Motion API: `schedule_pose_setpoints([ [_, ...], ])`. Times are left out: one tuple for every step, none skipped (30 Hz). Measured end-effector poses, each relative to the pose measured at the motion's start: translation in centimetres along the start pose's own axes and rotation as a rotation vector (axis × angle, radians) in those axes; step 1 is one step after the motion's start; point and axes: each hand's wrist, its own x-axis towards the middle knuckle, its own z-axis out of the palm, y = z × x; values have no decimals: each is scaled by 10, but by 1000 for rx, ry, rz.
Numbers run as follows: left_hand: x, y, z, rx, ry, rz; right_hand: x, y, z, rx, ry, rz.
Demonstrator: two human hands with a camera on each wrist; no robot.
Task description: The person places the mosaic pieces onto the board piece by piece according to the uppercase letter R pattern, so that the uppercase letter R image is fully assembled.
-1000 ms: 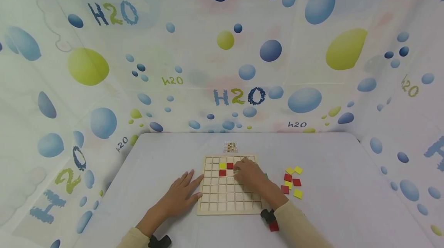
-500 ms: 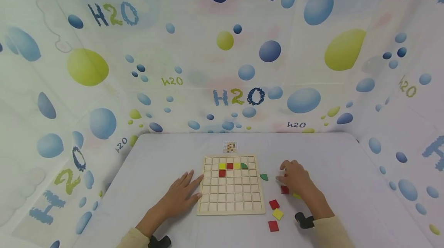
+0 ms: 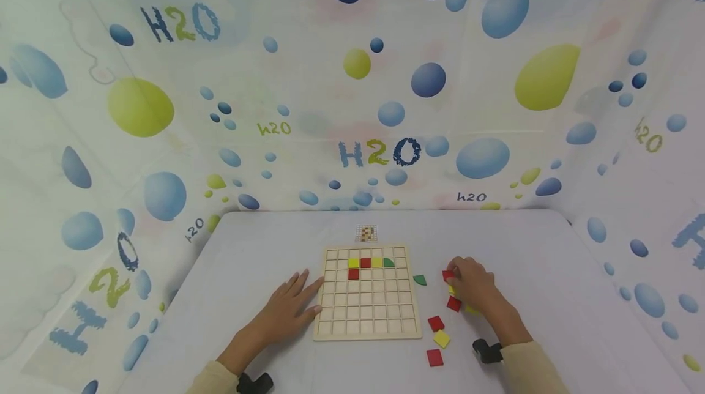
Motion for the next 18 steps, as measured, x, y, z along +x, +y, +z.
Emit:
schedule_pose_setpoints([
  [0,0,0,1,0,1,3,-1,1,3,0,-2],
  [0,0,-1,1,1,3,5,-2,2,11,-1,-5],
  [0,0,-1,1,0,3,7,-4,2,21,-6,-10],
  [0,0,0,1,1,3,9,-5,2,32,-15,-13],
  [0,0,0,2,1,3,10,-6,2,45,-27,-15],
  [1,0,0,3,2,4,11,-8,2,56,-40,-10],
  [1,0,1,3,3,6,11,-9,2,67,-53,-5],
  [1,0,1,1,5,8,11,-10,1,77,-65,2],
  [1,0,2,1,6,10,11,-11,0,85,-78,10],
  [1,-1,2,1,8,11,11,-12,0,90,-87,20],
  [2,-1,3,2,10,13,11,-13,-1,92,-94,27],
  [2,-1,3,4,12,15,11,-13,-1,92,-96,33],
  [2,-1,3,5,13,14,11,-14,-1,92,-96,34],
  [2,-1,3,9,12,11,12,-13,0,92,-95,36],
  [2,-1,3,11,10,9,13,-13,0,93,-92,35],
  [1,-1,3,11,7,7,14,-12,2,93,-86,31],
  [1,-2,2,12,5,6,15,-11,3,88,-79,27],
  [1,-2,2,11,3,4,16,-11,5,82,-71,24],
])
